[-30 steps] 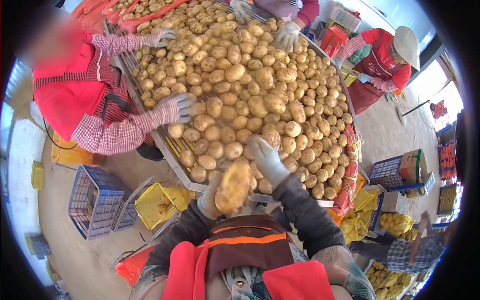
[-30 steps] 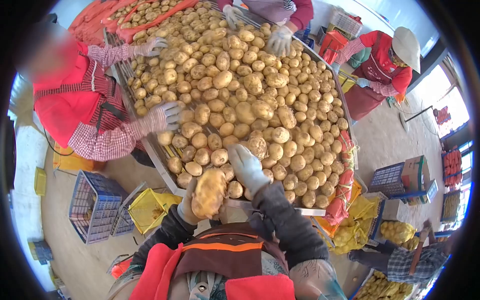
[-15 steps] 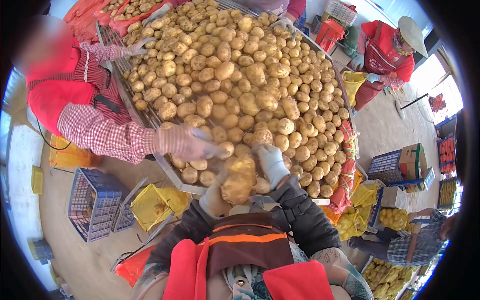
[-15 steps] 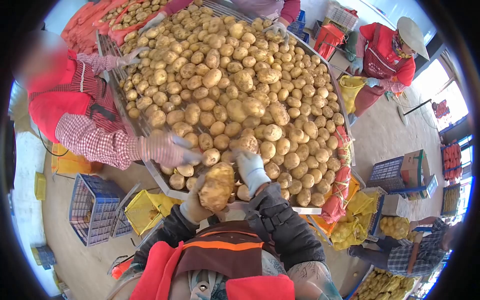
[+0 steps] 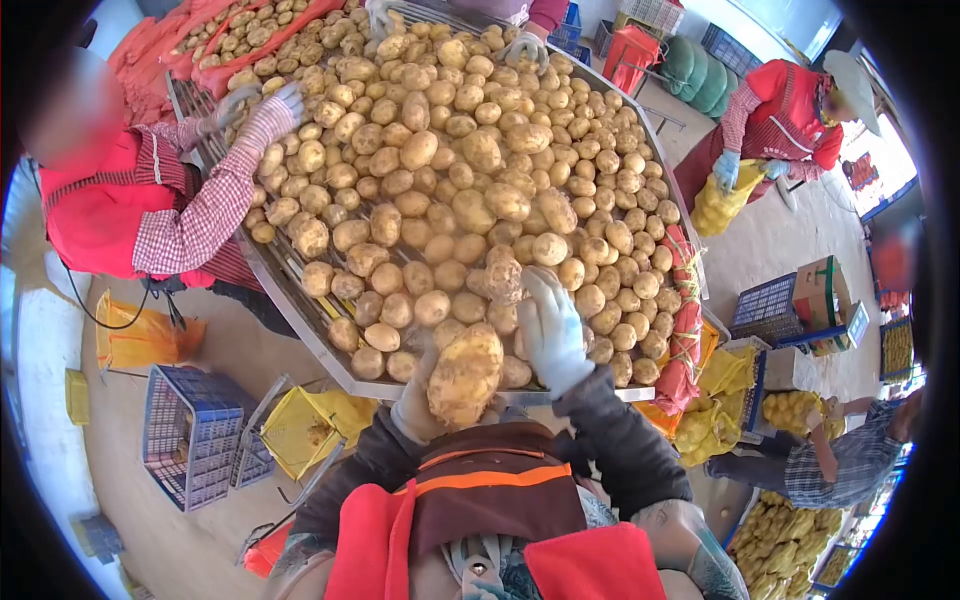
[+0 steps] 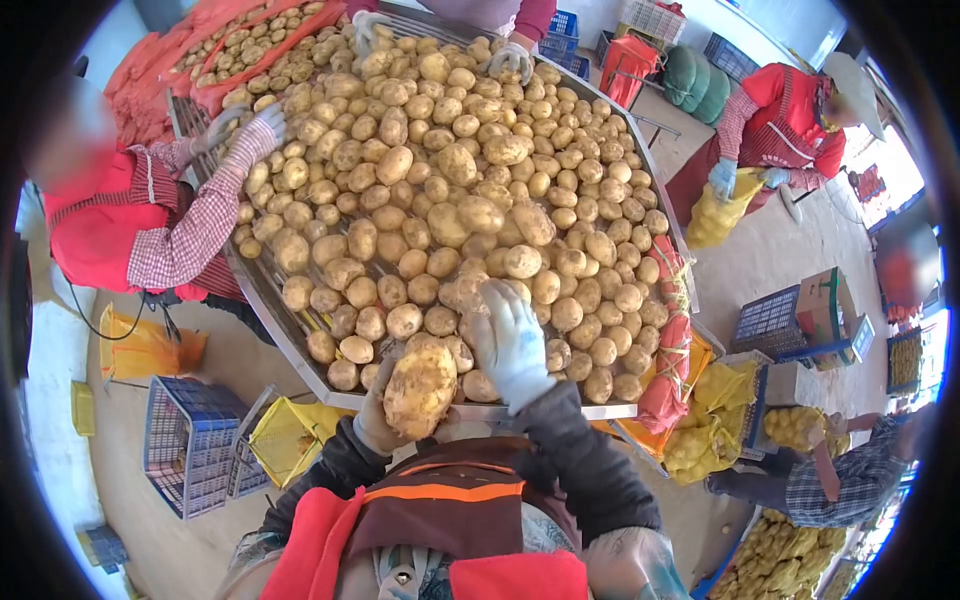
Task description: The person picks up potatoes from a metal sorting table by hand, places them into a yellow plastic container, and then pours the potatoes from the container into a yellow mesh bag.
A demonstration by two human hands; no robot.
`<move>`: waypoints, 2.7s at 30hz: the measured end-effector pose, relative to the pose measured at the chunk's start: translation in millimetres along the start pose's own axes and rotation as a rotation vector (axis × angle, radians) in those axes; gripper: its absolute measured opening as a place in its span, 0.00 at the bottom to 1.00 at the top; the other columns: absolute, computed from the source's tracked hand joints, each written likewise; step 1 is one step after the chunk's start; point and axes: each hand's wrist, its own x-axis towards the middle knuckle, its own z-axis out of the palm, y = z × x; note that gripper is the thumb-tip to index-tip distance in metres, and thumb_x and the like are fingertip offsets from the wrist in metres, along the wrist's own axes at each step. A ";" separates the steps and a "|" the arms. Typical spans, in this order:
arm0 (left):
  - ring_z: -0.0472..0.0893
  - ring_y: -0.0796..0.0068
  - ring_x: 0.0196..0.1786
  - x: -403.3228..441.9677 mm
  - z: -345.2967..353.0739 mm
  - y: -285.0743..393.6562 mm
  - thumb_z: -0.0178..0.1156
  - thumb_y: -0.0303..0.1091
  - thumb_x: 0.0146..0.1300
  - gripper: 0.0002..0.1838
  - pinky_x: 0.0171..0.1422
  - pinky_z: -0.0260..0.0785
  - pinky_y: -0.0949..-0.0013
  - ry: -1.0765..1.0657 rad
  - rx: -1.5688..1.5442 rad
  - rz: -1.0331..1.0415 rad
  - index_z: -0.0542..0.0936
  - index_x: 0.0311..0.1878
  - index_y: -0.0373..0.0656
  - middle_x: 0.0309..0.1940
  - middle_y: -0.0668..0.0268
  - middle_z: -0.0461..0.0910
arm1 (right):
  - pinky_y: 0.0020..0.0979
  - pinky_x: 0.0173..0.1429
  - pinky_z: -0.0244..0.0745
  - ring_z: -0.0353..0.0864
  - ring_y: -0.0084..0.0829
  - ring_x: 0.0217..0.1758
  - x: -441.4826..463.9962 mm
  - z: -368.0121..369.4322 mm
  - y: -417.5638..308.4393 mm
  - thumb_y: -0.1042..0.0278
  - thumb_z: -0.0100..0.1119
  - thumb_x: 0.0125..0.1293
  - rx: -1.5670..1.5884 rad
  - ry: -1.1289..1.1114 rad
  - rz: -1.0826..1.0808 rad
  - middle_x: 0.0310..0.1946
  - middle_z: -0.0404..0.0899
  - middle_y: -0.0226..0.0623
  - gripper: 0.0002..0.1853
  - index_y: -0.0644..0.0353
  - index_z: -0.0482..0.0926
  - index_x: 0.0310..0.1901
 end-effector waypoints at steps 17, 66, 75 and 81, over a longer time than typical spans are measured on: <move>0.63 0.64 0.71 61.0 30.2 -32.2 0.48 0.61 0.68 0.40 0.73 0.57 0.56 -0.011 0.705 0.323 0.54 0.74 0.46 0.70 0.58 0.62 | 0.47 0.64 0.70 0.74 0.41 0.61 -79.3 -24.9 25.3 0.28 0.47 0.63 2.037 0.090 1.019 0.61 0.72 0.42 0.41 0.54 0.64 0.67; 0.82 0.66 0.47 -96.9 -37.2 37.2 0.48 0.64 0.67 0.36 0.51 0.75 0.65 -0.027 0.125 0.026 0.68 0.65 0.43 0.52 0.61 0.79 | 0.34 0.44 0.76 0.82 0.46 0.36 0.1 99.0 -99.5 0.58 0.54 0.68 0.343 -0.496 -0.013 0.31 0.81 0.44 0.16 0.62 0.81 0.45; 0.77 0.64 0.56 -256.5 -124.4 18.6 0.61 0.51 0.64 0.36 0.59 0.72 0.65 1.053 0.825 0.840 0.65 0.68 0.39 0.56 0.57 0.75 | 0.38 0.42 0.75 0.80 0.47 0.36 -37.5 188.8 -154.3 0.67 0.58 0.63 0.319 -0.716 -0.047 0.30 0.79 0.46 0.10 0.63 0.79 0.42; 0.76 0.57 0.59 -315.5 -218.1 57.2 0.59 0.38 0.65 0.23 0.66 0.66 0.62 1.337 1.892 0.148 0.73 0.63 0.45 0.54 0.48 0.77 | 0.37 0.41 0.75 0.79 0.44 0.35 -40.8 163.2 -141.1 0.69 0.57 0.63 0.160 -0.720 -0.051 0.33 0.80 0.44 0.08 0.63 0.79 0.40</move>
